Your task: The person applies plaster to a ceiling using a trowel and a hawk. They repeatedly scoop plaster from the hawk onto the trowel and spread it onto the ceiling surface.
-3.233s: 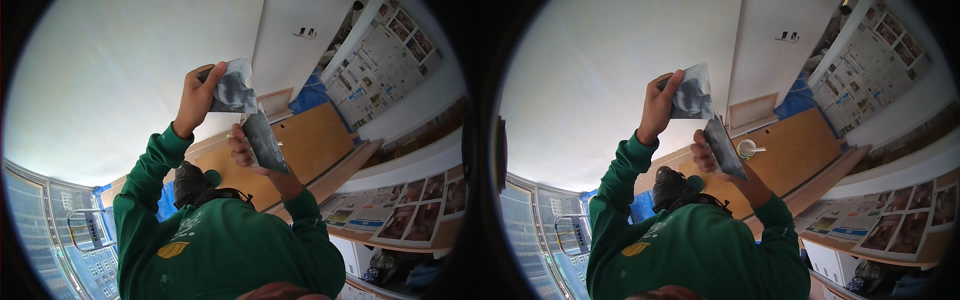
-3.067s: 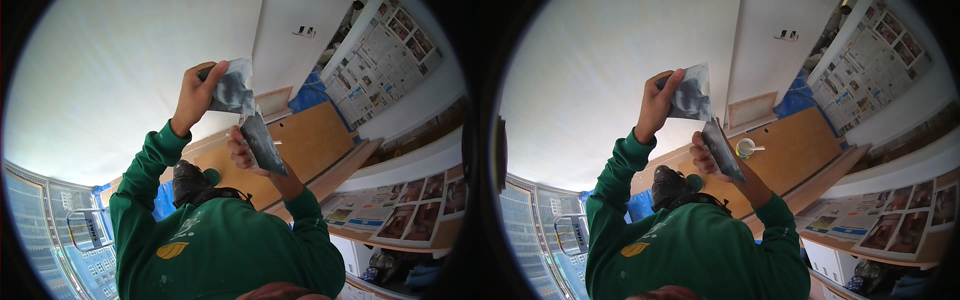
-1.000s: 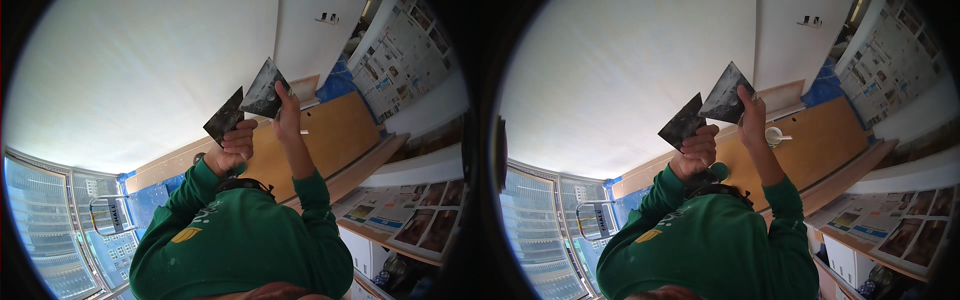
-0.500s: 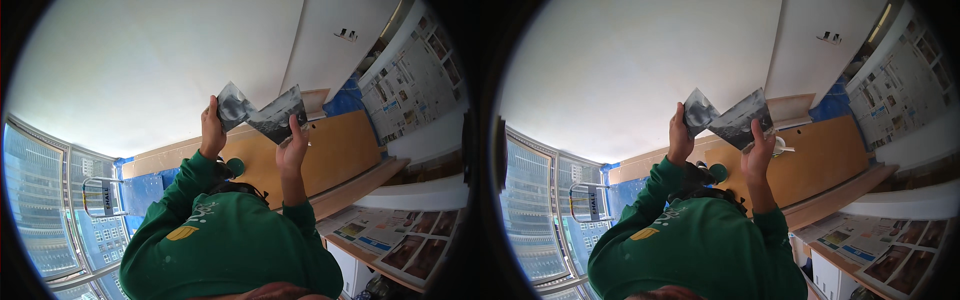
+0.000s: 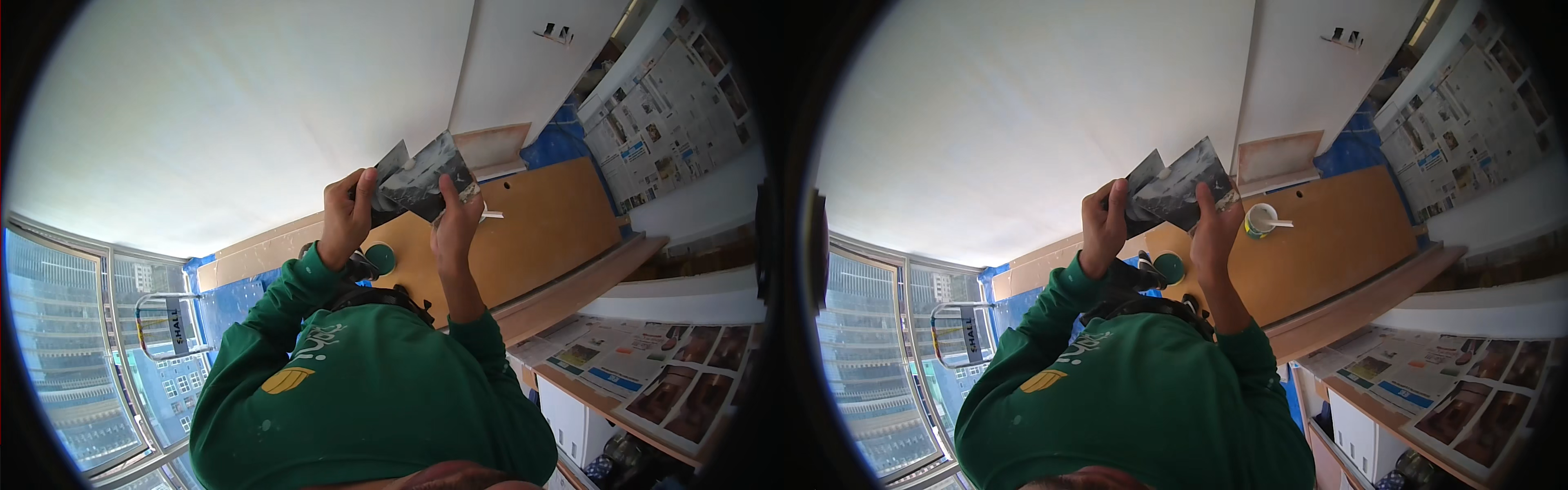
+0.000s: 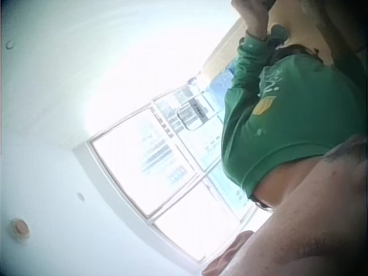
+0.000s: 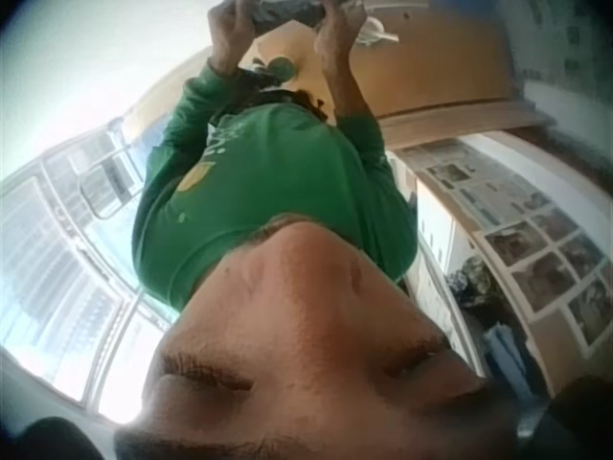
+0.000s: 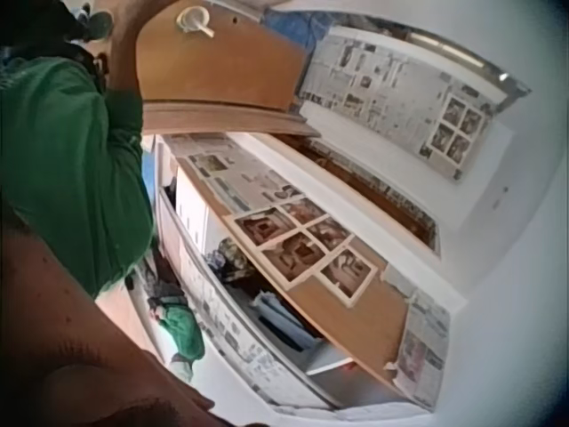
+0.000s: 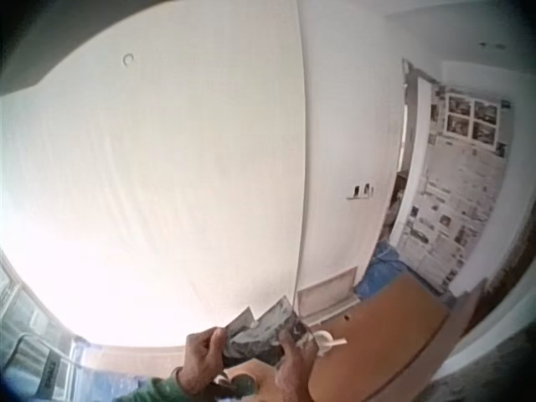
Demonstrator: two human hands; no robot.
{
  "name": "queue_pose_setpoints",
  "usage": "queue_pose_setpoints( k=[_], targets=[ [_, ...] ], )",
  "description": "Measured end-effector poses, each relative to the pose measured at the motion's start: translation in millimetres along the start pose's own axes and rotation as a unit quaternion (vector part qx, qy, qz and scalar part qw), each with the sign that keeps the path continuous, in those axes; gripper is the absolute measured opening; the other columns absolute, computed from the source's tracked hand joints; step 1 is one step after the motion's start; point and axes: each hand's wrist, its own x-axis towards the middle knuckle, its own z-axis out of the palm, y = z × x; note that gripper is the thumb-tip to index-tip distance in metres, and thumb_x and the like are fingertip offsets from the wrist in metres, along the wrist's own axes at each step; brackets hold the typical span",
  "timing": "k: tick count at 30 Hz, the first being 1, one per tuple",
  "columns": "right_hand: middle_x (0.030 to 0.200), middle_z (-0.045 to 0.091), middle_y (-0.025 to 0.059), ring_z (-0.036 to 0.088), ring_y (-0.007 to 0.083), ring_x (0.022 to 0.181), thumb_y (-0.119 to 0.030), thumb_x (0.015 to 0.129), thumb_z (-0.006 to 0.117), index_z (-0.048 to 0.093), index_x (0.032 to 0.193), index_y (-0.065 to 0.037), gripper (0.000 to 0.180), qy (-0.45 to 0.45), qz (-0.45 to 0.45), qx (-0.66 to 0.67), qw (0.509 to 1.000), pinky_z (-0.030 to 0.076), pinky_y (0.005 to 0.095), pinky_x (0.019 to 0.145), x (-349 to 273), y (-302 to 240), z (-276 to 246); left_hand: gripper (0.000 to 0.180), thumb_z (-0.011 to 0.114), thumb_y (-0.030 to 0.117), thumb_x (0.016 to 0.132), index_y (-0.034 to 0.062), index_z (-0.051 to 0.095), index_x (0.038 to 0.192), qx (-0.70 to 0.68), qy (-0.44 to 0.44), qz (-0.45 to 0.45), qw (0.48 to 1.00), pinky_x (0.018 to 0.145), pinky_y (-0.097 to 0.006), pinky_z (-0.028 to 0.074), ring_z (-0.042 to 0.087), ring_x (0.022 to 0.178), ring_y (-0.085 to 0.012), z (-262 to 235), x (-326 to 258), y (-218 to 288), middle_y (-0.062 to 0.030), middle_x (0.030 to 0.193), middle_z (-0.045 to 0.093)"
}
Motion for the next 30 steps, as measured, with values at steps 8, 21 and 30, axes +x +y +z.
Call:
queue_pose_setpoints(
  k=[8,21,30],
  targets=[
    [0.121,0.065,0.0135,0.067,0.0222,0.107,-0.006,0.096,0.067,0.058,0.126,0.003,0.032,0.02,0.039,0.076,0.996,0.056,0.0346,0.091,4,9,4,0.037,0.056,0.022,0.106,-0.007,0.063,0.084,0.059,-0.103,0.016,0.993,0.05,-0.034,0.034,0.035,0.056,-0.0136,-24,-4,6,-0.0096,0.058,0.043],
    [0.134,0.054,0.0168,0.055,0.0238,0.121,-0.017,0.105,0.047,0.044,0.138,0.007,0.041,-0.071,-0.276,-0.136,0.949,0.043,0.0349,0.104,8,88,44,0.045,0.054,0.037,0.107,-0.0067,0.065,0.113,-0.46,0.058,-0.292,0.837,0.083,-0.031,0.059,0.07,0.09,-0.0149,-56,42,-93,-0.0087,0.105,0.071],
    [0.092,0.066,0.0144,0.063,0.0278,0.078,-0.007,0.099,0.05,0.055,0.132,0.005,0.035,-0.255,-0.129,-0.482,0.828,0.052,0.0393,0.074,18,107,38,0.042,0.059,0.038,0.105,-0.0029,0.066,0.109,-0.478,0.031,-0.328,0.815,0.075,-0.027,0.057,0.067,0.084,-0.0107,-59,76,-145,-0.0046,0.099,0.07]
  ],
)
